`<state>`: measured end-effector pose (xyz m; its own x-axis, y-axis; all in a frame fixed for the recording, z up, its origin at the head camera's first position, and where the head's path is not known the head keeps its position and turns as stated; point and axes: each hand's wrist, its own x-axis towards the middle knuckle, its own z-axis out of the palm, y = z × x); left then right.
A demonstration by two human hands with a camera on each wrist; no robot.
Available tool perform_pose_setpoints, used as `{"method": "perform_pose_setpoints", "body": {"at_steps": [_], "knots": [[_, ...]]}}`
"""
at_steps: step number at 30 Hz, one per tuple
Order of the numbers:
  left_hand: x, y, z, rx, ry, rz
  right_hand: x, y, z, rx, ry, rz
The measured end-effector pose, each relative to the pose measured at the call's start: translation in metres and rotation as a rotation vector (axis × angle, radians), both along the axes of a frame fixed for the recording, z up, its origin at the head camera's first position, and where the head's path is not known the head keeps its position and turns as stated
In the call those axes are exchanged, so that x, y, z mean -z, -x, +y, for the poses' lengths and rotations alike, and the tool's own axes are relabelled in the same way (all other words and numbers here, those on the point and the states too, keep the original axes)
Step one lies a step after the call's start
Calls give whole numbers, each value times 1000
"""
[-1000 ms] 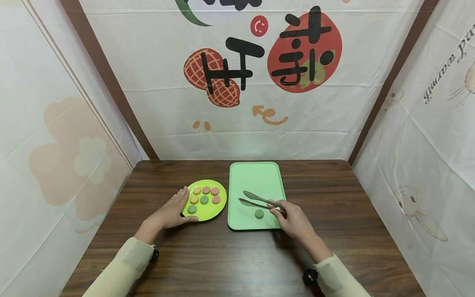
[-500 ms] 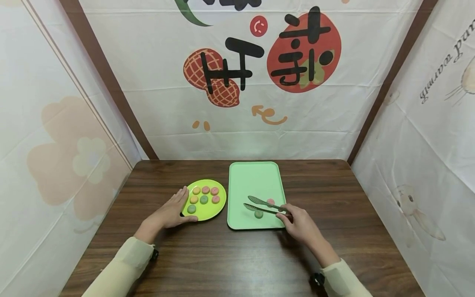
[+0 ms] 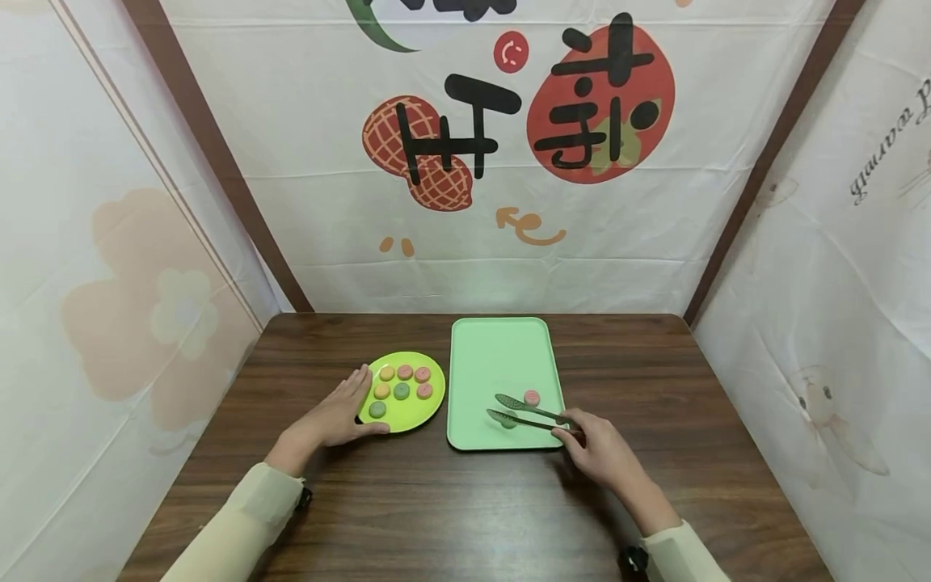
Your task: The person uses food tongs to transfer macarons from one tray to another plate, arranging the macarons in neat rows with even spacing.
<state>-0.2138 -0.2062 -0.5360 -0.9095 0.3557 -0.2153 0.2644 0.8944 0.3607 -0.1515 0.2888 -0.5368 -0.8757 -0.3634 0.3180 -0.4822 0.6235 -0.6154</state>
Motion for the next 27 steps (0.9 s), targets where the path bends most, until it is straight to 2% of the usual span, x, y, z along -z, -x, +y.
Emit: {"method": "perform_pose_setpoints", "body": {"at_steps": [7, 21, 27], "knots": [[2, -1, 0, -8, -3, 0, 6, -1, 3, -20, 1, 57], [5, 0, 1, 0, -9, 16, 13, -6, 9, 15, -25, 60], [3, 1, 0, 3, -9, 10, 11, -7, 8, 11, -21, 63]]}}
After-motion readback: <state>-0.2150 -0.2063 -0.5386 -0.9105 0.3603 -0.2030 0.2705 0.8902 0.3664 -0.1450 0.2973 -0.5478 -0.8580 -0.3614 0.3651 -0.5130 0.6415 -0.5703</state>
